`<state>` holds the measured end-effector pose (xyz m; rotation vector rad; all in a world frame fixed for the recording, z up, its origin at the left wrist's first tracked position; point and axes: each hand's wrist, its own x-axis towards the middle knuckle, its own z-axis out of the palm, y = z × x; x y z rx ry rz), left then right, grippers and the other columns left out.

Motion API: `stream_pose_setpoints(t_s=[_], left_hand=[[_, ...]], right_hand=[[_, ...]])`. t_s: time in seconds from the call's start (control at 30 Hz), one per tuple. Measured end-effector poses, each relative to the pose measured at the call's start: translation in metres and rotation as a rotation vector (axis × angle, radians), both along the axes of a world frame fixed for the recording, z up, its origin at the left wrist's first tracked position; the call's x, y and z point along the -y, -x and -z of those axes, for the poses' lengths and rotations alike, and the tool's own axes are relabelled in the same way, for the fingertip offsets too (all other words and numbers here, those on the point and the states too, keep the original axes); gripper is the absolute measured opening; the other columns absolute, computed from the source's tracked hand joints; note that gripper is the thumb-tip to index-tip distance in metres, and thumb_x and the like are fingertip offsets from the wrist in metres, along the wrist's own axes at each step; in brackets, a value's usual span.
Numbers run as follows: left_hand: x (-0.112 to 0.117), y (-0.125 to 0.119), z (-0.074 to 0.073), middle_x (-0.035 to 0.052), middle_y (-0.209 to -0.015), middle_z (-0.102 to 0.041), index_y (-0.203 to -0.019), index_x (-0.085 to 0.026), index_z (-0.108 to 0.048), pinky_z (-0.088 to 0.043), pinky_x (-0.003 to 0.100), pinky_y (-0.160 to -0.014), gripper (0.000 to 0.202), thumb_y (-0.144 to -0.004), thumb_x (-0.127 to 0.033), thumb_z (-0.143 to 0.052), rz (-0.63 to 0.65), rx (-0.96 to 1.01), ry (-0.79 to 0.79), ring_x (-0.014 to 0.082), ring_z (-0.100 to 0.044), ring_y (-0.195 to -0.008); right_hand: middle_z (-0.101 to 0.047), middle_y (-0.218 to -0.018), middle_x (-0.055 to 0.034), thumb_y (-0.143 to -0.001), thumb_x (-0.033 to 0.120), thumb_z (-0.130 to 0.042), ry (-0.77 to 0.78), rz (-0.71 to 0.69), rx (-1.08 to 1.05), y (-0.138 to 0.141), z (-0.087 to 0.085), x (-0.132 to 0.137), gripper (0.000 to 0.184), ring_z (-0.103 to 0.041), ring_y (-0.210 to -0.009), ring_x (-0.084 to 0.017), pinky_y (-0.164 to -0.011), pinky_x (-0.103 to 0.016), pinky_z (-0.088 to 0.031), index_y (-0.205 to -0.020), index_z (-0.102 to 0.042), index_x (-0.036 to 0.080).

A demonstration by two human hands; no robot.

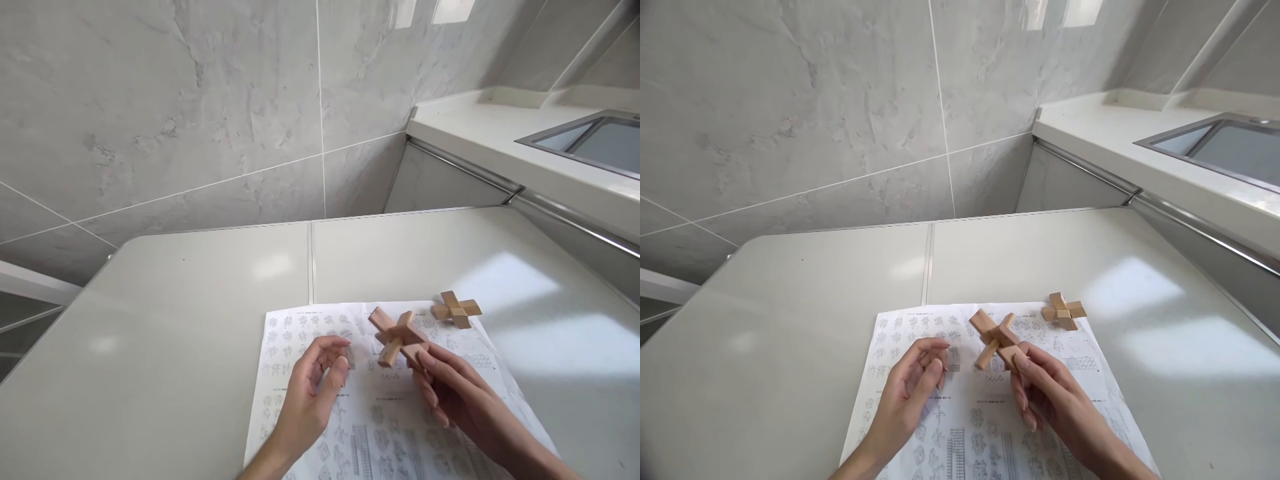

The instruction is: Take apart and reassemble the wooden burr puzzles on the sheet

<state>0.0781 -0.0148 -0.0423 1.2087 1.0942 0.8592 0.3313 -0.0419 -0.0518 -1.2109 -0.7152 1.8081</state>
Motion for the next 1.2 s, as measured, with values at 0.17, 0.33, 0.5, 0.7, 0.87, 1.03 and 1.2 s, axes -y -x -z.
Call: stream_pose_setpoints(t_s=[0.17, 0.33, 0.5, 0.7, 0.87, 1.03, 1.2], left_hand=[[-0.001, -0.001, 0.002, 0.0027, -0.088, -0.059, -0.113, -0.023, -0.07, -0.051, 0.032, -0.076, 0.034, -0.108, -0.056, -0.062, 0.039, -0.018, 0.001, 0.0181, -0.055, -0.079], [-0.001, -0.002, 0.003, 0.0009, -0.084, -0.055, -0.109, -0.025, -0.07, -0.049, 0.032, -0.073, 0.031, -0.109, -0.054, -0.061, 0.052, -0.043, -0.023, 0.0181, -0.053, -0.077], [-0.001, -0.001, 0.005, -0.0009, -0.081, -0.052, -0.109, -0.025, -0.069, -0.047, 0.032, -0.074, 0.028, -0.109, -0.052, -0.061, 0.056, -0.041, -0.02, 0.0175, -0.051, -0.076], [-0.001, -0.001, 0.004, -0.0009, -0.081, -0.052, -0.109, -0.025, -0.069, -0.048, 0.032, -0.074, 0.029, -0.109, -0.052, -0.06, 0.055, -0.04, -0.003, 0.0173, -0.051, -0.076], [-0.001, -0.002, 0.003, -0.0006, -0.08, -0.052, -0.107, -0.024, -0.069, -0.048, 0.032, -0.075, 0.029, -0.109, -0.051, -0.06, 0.061, -0.046, -0.014, 0.0178, -0.051, -0.077], [-0.001, 0.0, 0.007, 0.0006, -0.082, -0.055, -0.109, -0.024, -0.069, -0.049, 0.032, -0.074, 0.032, -0.109, -0.054, -0.059, 0.075, -0.053, 0.008, 0.0179, -0.052, -0.077], [-0.002, 0.0, 0.007, 0.0017, -0.085, -0.06, -0.109, -0.023, -0.069, -0.051, 0.032, -0.076, 0.032, -0.11, -0.053, -0.057, 0.087, -0.061, 0.035, 0.0182, -0.055, -0.078]], right_hand=[[-0.056, -0.066, 0.0038, -0.093, 0.065, -0.082, 0.055, 0.169, -0.006, -0.005, 0.003, -0.007, 0.048, -0.045, -0.051, -0.01, -0.046, -0.021, -0.035, -0.087, -0.065, 0.021], [-0.053, -0.069, 0.0044, -0.09, 0.059, -0.088, 0.089, 0.266, -0.092, -0.011, 0.012, -0.012, 0.045, -0.04, -0.052, -0.008, -0.043, -0.018, -0.038, -0.085, -0.065, 0.021], [-0.05, -0.072, 0.0038, -0.094, 0.053, -0.086, 0.118, 0.321, -0.162, -0.017, 0.018, -0.014, 0.045, -0.041, -0.053, -0.008, -0.042, -0.016, -0.044, -0.076, -0.062, 0.02], [-0.048, -0.072, 0.0045, -0.094, 0.047, -0.088, 0.137, 0.352, -0.238, -0.021, 0.02, -0.017, 0.037, -0.039, -0.052, -0.007, -0.04, -0.015, -0.044, -0.081, -0.066, 0.021], [-0.047, -0.072, 0.0053, -0.099, 0.047, -0.083, 0.125, 0.359, -0.296, -0.022, 0.021, -0.02, 0.033, -0.037, -0.051, -0.007, -0.041, -0.014, -0.045, -0.087, -0.068, 0.021], [-0.048, -0.071, 0.0053, -0.1, 0.049, -0.082, 0.108, 0.347, -0.307, -0.022, 0.021, -0.021, 0.032, -0.036, -0.051, -0.007, -0.041, -0.014, -0.043, -0.092, -0.07, 0.021], [-0.048, -0.07, 0.0052, -0.099, 0.046, -0.083, 0.071, 0.321, -0.355, -0.022, 0.02, -0.021, 0.029, -0.033, -0.052, -0.007, -0.045, -0.017, -0.044, -0.093, -0.071, 0.02]])
